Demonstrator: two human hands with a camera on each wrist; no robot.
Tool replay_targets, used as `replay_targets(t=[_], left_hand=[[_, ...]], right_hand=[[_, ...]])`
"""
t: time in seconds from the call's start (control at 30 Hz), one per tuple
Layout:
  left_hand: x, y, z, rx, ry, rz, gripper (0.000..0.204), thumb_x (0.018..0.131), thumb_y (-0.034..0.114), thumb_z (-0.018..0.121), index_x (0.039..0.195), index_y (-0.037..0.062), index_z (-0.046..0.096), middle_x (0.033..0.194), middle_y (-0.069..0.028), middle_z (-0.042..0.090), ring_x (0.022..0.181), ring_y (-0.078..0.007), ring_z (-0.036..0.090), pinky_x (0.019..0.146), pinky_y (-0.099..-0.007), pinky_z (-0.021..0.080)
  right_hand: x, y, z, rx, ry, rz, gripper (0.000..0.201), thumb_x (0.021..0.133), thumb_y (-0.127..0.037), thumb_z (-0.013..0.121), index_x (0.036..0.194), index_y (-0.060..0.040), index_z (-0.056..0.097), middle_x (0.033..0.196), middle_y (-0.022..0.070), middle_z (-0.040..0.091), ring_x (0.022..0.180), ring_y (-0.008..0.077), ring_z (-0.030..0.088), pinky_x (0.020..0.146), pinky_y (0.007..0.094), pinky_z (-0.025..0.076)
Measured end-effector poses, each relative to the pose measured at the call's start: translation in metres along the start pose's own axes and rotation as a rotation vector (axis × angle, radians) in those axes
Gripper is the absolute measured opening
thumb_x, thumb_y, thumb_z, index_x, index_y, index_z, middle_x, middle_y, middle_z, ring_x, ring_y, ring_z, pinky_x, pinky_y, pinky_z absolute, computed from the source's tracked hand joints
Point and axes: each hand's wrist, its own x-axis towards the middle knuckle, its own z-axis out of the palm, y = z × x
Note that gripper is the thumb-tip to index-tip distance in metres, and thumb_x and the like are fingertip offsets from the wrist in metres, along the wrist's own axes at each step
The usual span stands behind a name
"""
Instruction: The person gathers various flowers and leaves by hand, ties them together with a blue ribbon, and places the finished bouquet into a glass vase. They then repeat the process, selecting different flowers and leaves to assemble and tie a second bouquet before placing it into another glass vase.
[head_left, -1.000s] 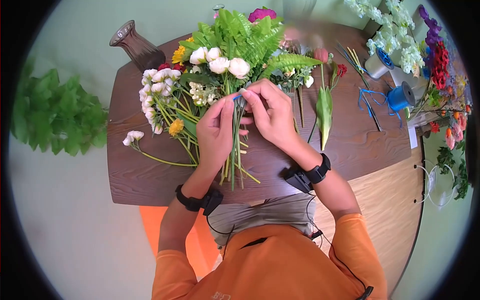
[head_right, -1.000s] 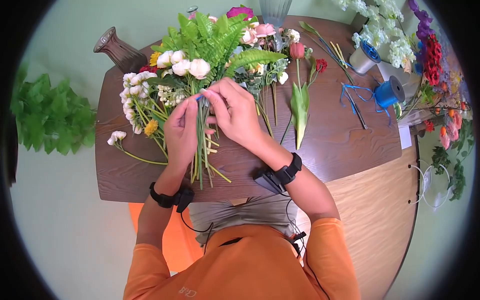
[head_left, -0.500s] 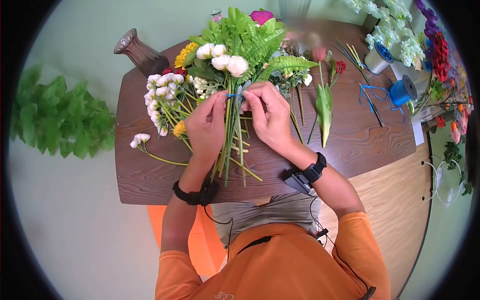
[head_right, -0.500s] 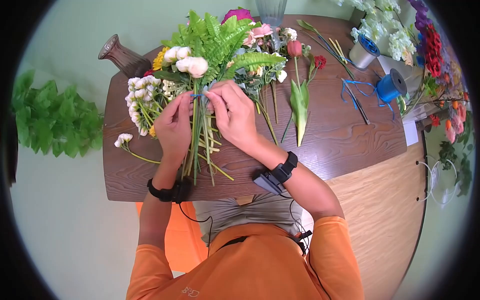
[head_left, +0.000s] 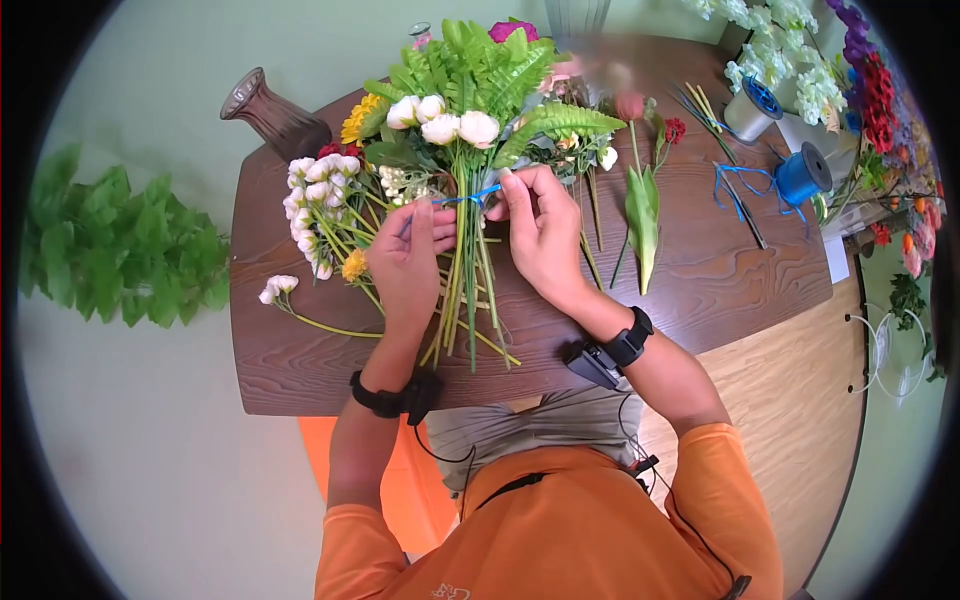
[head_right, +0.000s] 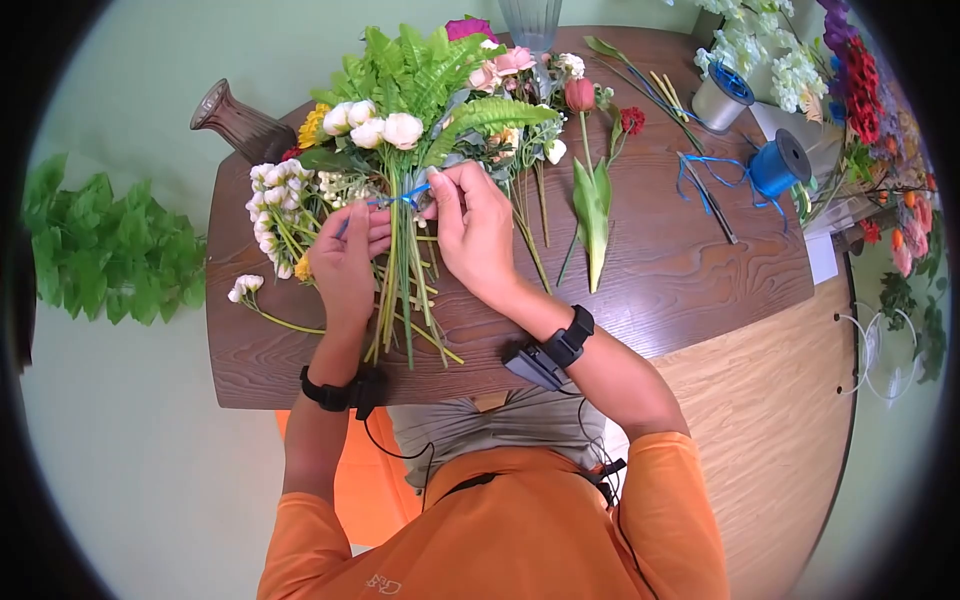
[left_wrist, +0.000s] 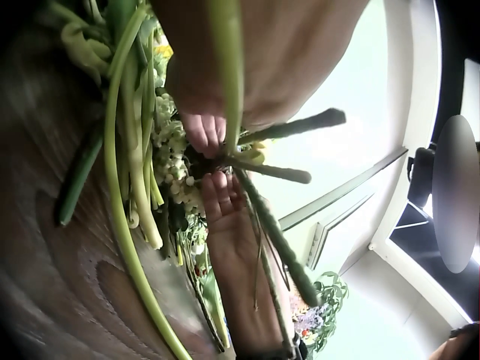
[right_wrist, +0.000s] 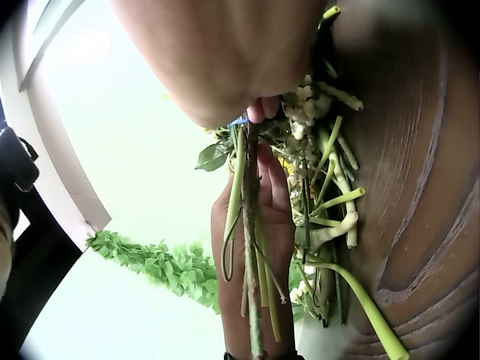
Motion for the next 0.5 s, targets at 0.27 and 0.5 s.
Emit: replay_targets(t=[0.27, 0.5], left_hand=[[0.0, 0.008, -0.006, -0.373, -0.217, -0.487, 0.036, 0.111, 0.029, 0.042, 0.127, -0.0017, 0.052, 0.115, -0.0208, 0.069, 0.101, -0.0297, 0.073, 0.086, -0.0382, 0.061], [-0.004, 0.018, 0.006, -0.424, -0.338, -0.62, 0.038, 0.108, 0.038, 0.048, 0.119, 0.003, 0.056, 0.105, -0.0131, 0.068, 0.083, -0.0233, 0.068, 0.075, -0.0359, 0.057]], right_hand=[[-0.003, -0.013, 0.0, 0.044, -0.073, 0.098, 0.017, 0.106, -0.013, 0.057, 0.097, 0.0013, 0.059, 0.078, 0.008, 0.064, 0.067, 0.0116, 0.067, 0.06, 0.0281, 0.054], [-0.002, -0.006, -0.002, -0.08, -0.066, 0.012, 0.017, 0.106, -0.013, 0.057, 0.099, 0.0023, 0.059, 0.079, 0.0069, 0.066, 0.068, 0.0116, 0.067, 0.064, 0.0277, 0.056]])
